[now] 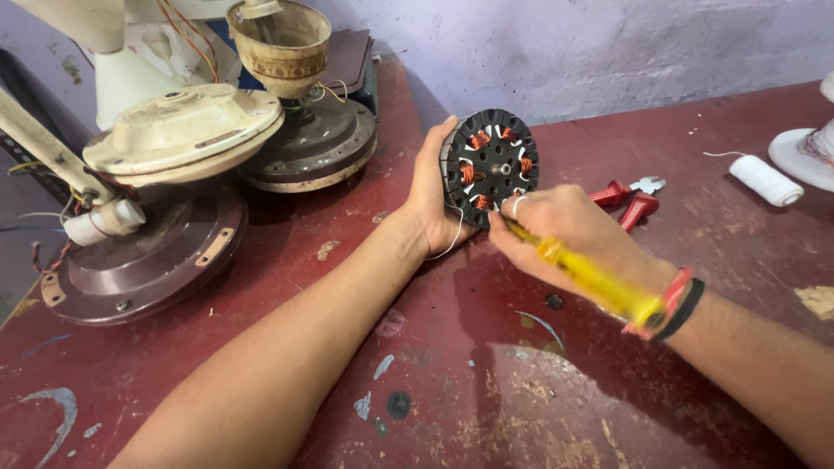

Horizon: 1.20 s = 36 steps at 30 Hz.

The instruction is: The person uses a yellow-handled screwdriver to adjust copper windings on a motor rotor held in the left hand. The person repeatedly inserts the screwdriver into the rotor slots to push or align the windings while rotating the rotor as needed.

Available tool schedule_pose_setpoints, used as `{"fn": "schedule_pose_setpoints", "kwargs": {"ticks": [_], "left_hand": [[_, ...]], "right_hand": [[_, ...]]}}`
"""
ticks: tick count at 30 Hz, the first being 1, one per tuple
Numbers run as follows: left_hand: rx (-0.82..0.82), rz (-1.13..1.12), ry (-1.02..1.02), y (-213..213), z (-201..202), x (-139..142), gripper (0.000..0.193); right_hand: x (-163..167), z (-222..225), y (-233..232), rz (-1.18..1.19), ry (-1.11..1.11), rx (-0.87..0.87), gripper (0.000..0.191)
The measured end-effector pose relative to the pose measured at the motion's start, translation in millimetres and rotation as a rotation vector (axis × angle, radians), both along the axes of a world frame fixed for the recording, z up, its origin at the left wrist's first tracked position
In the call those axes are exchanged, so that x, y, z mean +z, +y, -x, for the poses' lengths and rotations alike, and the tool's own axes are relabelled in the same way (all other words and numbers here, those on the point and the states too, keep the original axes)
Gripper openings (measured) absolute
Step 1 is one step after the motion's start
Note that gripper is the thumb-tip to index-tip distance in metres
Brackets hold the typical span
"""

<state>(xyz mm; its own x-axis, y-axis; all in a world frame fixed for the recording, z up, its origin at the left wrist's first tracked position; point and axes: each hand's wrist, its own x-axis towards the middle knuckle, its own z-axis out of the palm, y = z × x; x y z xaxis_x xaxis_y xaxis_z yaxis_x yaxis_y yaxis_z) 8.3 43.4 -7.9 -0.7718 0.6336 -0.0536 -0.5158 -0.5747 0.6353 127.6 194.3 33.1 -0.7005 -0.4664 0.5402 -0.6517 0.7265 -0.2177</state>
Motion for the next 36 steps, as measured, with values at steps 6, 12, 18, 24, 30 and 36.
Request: {"fn": "schedule_pose_setpoints", "kwargs": {"ticks": [6, 12, 18, 24, 30, 36], "left_hand": [[-0.024, -0.047, 0.009, -2, 4, -7, 0.06], [-0.002, -0.054, 0.016, -1, 6, -10, 0.058], [0.007, -0.034, 0.023, 1, 6, -6, 0.061], [-0.011, -0.016, 0.007, 1, 4, -3, 0.064], [-0.057, -0.02, 0.037, -3, -2, -3, 0.066], [-0.061, -0.103, 0.013, -5, -3, -9, 0.072]], "right_hand": [[-17, -8, -10, -0.333, 0.156, -0.034, 0.024], [-29, -11, -16, -0.396, 0.145, -0.106, 0.015], [-25, -7, -8, -0.179, 0.174, -0.014, 0.022], [-19, 5, 2, 0.074, 0.086, 0.072, 0.022], [-19, 27, 25, 0.385, -0.299, 0.0, 0.016], [-19, 40, 57, 0.228, 0.187, 0.044, 0.009]]}}
